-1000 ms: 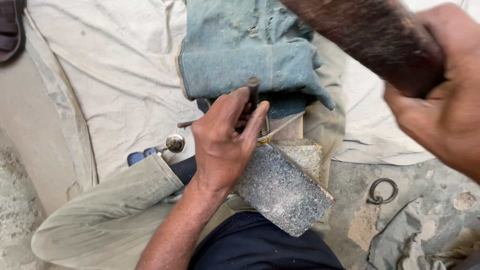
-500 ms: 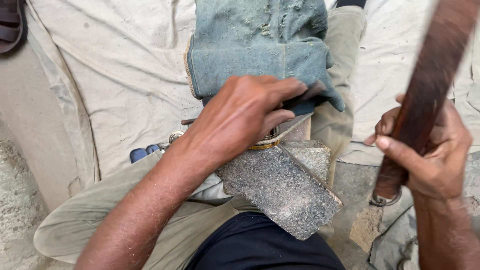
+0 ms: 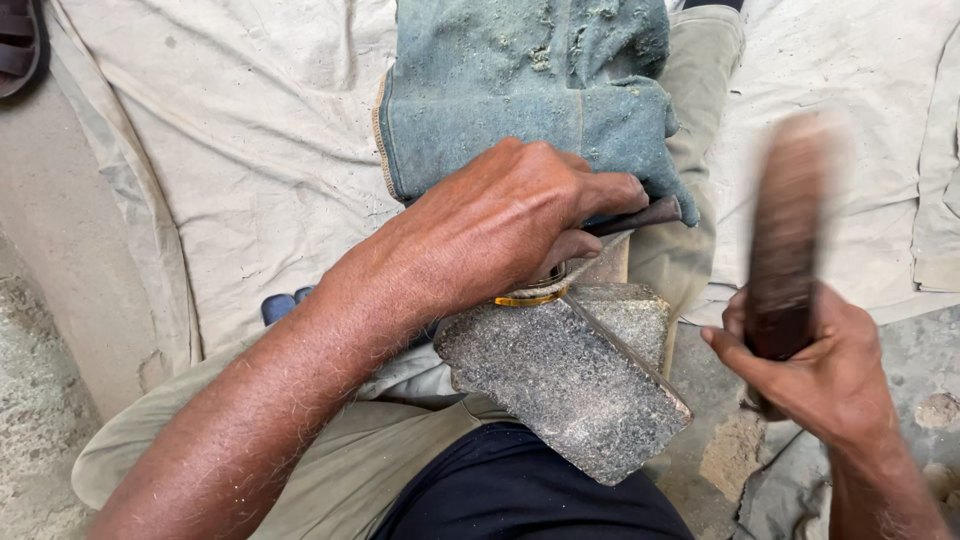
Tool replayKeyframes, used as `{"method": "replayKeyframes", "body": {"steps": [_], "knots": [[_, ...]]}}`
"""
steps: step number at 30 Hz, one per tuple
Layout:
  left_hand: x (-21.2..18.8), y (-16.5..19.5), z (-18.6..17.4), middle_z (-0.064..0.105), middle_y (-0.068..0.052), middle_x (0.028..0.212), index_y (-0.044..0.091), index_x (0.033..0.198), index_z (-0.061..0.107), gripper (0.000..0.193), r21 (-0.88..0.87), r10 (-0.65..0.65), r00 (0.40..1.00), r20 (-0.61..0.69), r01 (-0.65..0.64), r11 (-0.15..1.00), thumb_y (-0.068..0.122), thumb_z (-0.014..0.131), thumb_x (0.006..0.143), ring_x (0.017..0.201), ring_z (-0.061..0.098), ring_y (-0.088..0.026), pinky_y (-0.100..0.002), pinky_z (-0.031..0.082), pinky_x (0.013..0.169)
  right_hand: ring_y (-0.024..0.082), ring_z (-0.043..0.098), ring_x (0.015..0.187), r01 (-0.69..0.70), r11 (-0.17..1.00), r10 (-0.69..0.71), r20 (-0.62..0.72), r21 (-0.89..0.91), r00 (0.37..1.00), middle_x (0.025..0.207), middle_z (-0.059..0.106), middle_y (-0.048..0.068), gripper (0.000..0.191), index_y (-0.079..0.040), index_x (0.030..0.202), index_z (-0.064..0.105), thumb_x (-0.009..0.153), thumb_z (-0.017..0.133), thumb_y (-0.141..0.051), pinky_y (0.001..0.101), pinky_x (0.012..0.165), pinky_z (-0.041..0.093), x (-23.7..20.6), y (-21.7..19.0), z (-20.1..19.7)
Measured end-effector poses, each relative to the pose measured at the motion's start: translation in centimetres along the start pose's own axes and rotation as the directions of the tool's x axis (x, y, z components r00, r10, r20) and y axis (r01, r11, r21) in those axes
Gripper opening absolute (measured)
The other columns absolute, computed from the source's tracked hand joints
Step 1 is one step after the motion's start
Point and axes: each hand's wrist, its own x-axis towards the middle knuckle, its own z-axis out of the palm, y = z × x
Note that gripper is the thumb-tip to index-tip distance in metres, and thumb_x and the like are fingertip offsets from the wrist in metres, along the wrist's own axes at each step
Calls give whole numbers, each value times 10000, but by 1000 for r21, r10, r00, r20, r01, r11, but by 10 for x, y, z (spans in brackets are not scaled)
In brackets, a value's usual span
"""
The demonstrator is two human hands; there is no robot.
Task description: The person sits on the floor holding a brass bell against a stone block on their lap. They hold a punch against the bell's surface and repeatedly strike it with a wooden mallet, repositioning the punch to work different spots, and occasionally turn the bell to reach new areas.
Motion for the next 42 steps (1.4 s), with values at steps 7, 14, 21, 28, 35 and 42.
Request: {"method": "replayKeyframes", "body": {"steps": [7,14,21,28,35,42], "knots": [[-7,-4,-1,738,-133,940,90,1177,641,407,-26,0,999,-43,-1,1000,188,833,832,852,723,-363,-478,552,698,170,669,523,44,980,-47,-10,-193,999,711,682,89,235,2,919,690,766,856,-59,333,483,588,7,-17,-8],[-16,-2,7,705,-131,838,62,1137,608,362,-99,-129,985,-117,117,988,170,830,873,772,722,-340,-469,536,648,173,713,672,145,987,-136,-123,74,983,763,700,113,170,6,980,669,857,786,-1,308,563,612,5,-32,-13],[-14,4,10,727,-149,921,53,1112,625,390,-12,34,988,-149,-36,999,182,846,817,838,707,-394,-487,535,664,172,693,639,104,994,-101,-63,44,993,712,704,116,132,18,935,683,849,782,34,323,537,584,1,-18,-20],[4,15,12,746,-141,834,118,1203,689,409,46,-136,988,72,133,990,176,797,812,747,753,-301,-440,593,643,171,694,598,95,995,-93,-42,37,995,771,709,95,171,4,950,682,837,802,-40,334,564,624,-10,20,8],[1,22,9,781,-94,865,175,1203,748,339,105,16,992,125,-29,994,138,748,866,745,742,-271,-435,571,615,140,741,626,275,961,-265,-244,6,933,780,728,64,115,-16,967,689,913,769,-78,306,628,660,-33,43,35],[-49,28,-11,739,-49,1099,149,1290,670,317,-30,116,974,-195,-124,992,125,695,975,855,739,-190,-321,636,713,195,730,681,15,974,56,-305,225,951,820,726,114,271,-31,1095,618,900,793,-98,334,604,623,-49,69,55]]}}
